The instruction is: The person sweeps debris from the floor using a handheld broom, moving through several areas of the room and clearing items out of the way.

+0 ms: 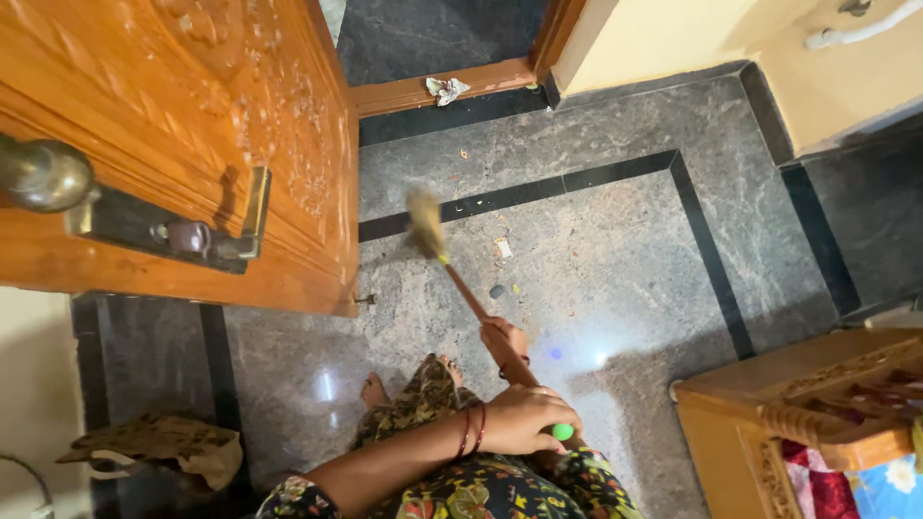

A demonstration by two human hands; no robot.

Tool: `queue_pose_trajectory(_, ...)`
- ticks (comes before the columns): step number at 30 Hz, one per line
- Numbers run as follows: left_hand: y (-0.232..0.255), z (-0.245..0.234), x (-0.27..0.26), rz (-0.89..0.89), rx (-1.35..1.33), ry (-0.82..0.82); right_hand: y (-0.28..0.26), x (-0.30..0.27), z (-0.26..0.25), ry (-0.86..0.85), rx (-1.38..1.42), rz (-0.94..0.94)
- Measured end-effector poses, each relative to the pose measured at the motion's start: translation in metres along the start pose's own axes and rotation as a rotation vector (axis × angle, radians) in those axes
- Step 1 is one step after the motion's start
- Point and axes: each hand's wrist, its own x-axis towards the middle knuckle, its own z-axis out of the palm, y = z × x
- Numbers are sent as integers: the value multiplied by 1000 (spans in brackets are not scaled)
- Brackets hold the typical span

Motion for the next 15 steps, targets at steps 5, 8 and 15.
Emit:
queue_pose_trajectory(5,21,-26,-16,-1,51,-79,-8,-13,5,135,-466,-16)
queue_pose_trajectory(8,51,-53,-30,162,12,-64,-33,-17,2,315,-355,225)
queue_pose_trajectory(15,115,-103,-62,334,11,-59,-138,-38,-38,586,25,-83)
